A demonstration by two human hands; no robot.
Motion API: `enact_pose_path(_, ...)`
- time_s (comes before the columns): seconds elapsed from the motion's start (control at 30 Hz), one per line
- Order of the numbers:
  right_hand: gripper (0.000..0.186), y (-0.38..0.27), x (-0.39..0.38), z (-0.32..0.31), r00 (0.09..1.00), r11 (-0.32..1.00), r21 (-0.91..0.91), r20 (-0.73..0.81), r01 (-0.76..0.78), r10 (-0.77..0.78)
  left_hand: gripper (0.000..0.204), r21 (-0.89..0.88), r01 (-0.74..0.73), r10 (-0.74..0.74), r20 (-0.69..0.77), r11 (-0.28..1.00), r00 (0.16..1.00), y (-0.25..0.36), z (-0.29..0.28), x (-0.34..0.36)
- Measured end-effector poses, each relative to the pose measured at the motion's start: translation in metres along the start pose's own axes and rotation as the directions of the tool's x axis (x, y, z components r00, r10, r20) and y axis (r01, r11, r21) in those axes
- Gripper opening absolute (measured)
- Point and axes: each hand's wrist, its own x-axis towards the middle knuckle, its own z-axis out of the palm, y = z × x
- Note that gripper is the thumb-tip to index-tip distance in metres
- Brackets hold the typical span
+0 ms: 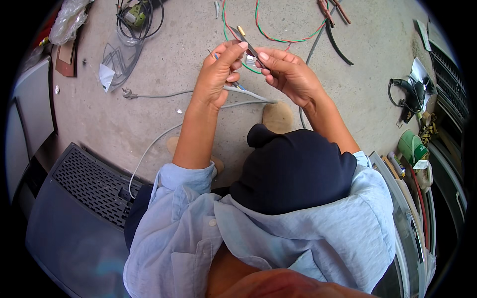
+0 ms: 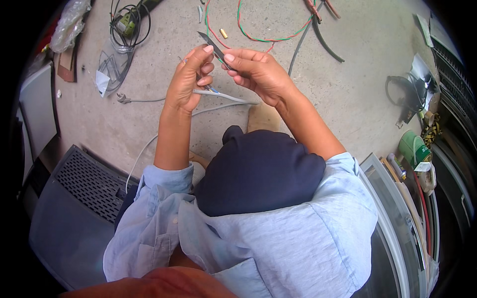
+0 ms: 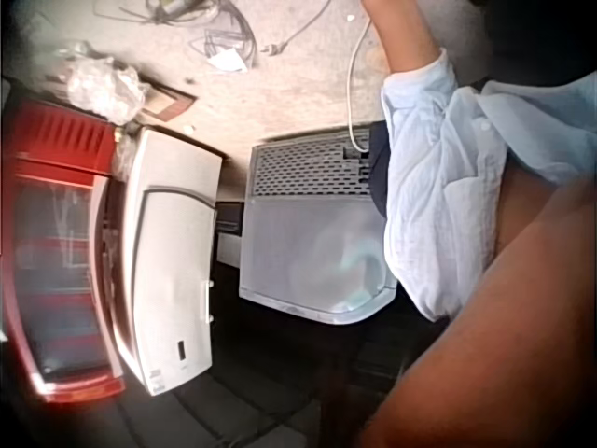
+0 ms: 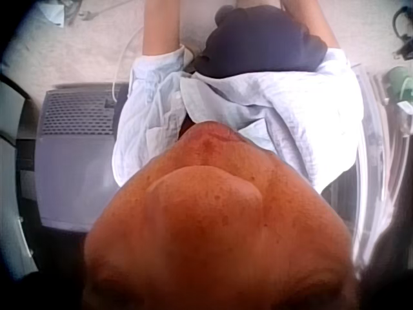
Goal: The person prepares and joins multiple electrical wires by hand, eventually wrapping the connection with tape.
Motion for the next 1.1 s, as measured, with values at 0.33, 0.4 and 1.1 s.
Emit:
enact_pose_path(0.33, 0.028, 0.000, 0.001, -0.003, 0.997, 0.999, -0.040, 0.076, -0.009, 0.012, 0.029, -0.042, 0.013, -0.007, 0.131, 0.999, 0.991, 0.000, -0.004, 0.001)
enact_pose_path(0.4, 0.031, 0.005, 0.000, 0.001, 0.983, 0.963, -0.196, 0.064, 0.184, -0.174, 0.027, -0.059, 0.005, 0.001, 0.101, 0.998, 0.995, -0.002, -0.002, 0.002)
enact_pose_path(1.1, 0.039, 0.025, 0.017, 0.008, 0.460, -0.058, -0.868, 0.317, 0.493, -0.829, 0.031, 0.053, -0.073, 0.076, -0.052, 0.996, 0.996, -0.003, 0.004, 0.000)
